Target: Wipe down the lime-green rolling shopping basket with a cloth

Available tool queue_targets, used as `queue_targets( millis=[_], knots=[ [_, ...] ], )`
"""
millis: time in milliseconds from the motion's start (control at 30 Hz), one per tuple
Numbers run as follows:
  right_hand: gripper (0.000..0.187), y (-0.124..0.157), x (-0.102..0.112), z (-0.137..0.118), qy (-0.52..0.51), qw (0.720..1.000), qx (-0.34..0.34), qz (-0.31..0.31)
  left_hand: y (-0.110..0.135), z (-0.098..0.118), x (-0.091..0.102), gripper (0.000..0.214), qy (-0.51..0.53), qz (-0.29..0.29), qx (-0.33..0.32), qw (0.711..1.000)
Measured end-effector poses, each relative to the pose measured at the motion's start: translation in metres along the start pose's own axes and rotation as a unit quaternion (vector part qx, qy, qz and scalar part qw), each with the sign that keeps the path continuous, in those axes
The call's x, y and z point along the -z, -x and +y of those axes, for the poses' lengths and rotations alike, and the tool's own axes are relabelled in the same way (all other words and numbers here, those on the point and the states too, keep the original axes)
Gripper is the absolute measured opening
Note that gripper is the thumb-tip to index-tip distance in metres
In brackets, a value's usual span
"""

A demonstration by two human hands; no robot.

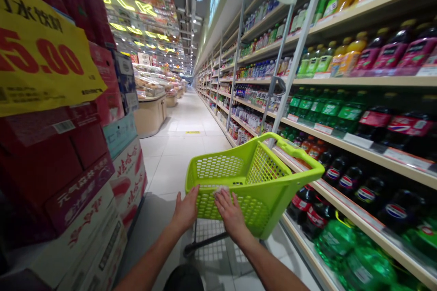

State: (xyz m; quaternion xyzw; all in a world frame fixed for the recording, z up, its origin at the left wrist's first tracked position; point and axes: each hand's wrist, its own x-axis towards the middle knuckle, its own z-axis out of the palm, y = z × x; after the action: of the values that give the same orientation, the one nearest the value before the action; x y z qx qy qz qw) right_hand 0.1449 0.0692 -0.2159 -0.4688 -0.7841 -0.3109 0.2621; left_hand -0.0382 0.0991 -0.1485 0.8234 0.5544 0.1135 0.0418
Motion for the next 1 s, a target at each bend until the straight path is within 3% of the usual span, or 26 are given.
queue_targets(
  millis=[100, 300, 500, 667, 833, 1000],
  knots=[
    [0.026, 0.01, -0.001, 0.0, -0.007, 0.999, 0.011, -0.029, 0.0, 0.003, 0.001, 0.072, -0.005, 0.005, -0.006, 1.0],
    [0.032, 0.01, 0.008, 0.012, 0.012, 0.999, -0.032, 0.02, -0.002, 0.024, -0.008, 0.069, 0.001, 0.026, -0.041, 0.999],
    [0.032, 0.033, 0.019, 0.028, 0.028, 0.999, -0.041, 0.013, -0.003, 0.035, -0.012, 0.067, 0.003, 0.036, -0.049, 0.998],
    [0.034, 0.031, 0.029, 0.042, 0.047, 0.997, -0.06, 0.029, -0.007, 0.053, -0.012, 0.068, -0.003, 0.032, -0.069, 0.997],
    [0.035, 0.052, 0.03, 0.05, 0.064, 0.996, -0.06, 0.005, -0.008, 0.063, -0.014, 0.07, -0.012, 0.01, -0.09, 0.996],
    [0.044, 0.039, 0.044, 0.063, 0.06, 0.993, -0.099, 0.006, -0.014, 0.076, -0.013, 0.068, -0.026, 0.03, -0.092, 0.995]
  ],
)
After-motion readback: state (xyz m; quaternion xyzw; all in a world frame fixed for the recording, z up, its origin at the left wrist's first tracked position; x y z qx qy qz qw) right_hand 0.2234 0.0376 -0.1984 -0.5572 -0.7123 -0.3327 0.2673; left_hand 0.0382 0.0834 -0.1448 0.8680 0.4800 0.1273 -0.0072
